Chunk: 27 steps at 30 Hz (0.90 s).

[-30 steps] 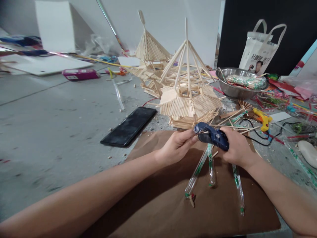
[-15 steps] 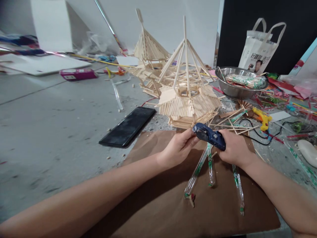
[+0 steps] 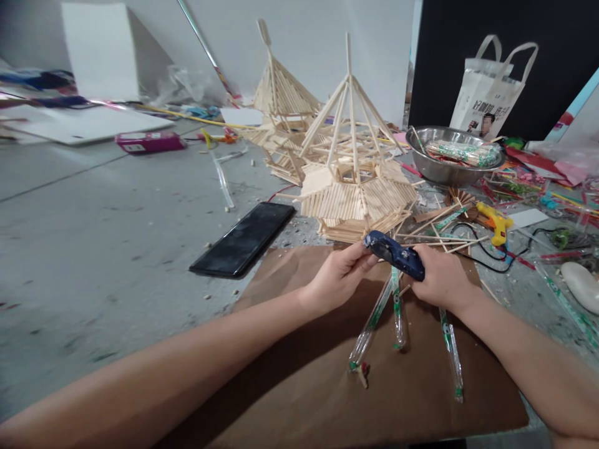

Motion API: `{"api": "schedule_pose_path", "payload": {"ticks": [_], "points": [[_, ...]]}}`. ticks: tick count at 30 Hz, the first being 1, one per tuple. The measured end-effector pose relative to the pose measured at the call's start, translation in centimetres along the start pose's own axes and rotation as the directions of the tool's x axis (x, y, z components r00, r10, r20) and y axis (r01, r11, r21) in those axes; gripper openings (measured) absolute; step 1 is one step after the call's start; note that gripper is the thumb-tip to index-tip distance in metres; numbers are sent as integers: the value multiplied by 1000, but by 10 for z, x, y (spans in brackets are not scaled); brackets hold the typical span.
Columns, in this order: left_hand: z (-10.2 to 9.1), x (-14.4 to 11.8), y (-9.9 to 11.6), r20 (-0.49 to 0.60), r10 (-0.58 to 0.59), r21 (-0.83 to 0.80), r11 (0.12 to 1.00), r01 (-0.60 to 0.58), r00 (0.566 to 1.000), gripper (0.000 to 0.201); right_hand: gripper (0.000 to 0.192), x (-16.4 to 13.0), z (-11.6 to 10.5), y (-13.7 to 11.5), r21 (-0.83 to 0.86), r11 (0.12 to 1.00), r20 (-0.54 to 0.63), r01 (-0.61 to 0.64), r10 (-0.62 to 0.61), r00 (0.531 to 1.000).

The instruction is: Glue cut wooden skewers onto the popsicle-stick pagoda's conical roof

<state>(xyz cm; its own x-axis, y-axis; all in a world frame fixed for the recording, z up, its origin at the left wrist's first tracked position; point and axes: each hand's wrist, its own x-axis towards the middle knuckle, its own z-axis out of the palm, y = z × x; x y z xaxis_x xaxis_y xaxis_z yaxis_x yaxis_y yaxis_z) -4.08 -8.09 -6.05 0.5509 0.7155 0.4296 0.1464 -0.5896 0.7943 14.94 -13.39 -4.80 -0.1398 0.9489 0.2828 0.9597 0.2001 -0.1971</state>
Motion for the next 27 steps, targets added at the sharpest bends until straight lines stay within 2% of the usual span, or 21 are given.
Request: {"api": "schedule_pose_path", "payload": {"ticks": [13,18,23,27], "points": [[-2,1,1,21,-38,-18,999,39,999,26,21,2,7,6,-100,994,-9,-41,40,999],[-5,3,8,30,-73,-61,995,75,997,25,32,6,8,14,-57,998,-110,-28,22,994],[-6,5,8,26,-89,-114,989,92,996,22,39,7,6,17,-66,998,-88,-21,15,996],[-5,5,7,41,-82,-172,981,87,996,22,42,7,7,15,-79,996,-87,45,-52,995]]}}
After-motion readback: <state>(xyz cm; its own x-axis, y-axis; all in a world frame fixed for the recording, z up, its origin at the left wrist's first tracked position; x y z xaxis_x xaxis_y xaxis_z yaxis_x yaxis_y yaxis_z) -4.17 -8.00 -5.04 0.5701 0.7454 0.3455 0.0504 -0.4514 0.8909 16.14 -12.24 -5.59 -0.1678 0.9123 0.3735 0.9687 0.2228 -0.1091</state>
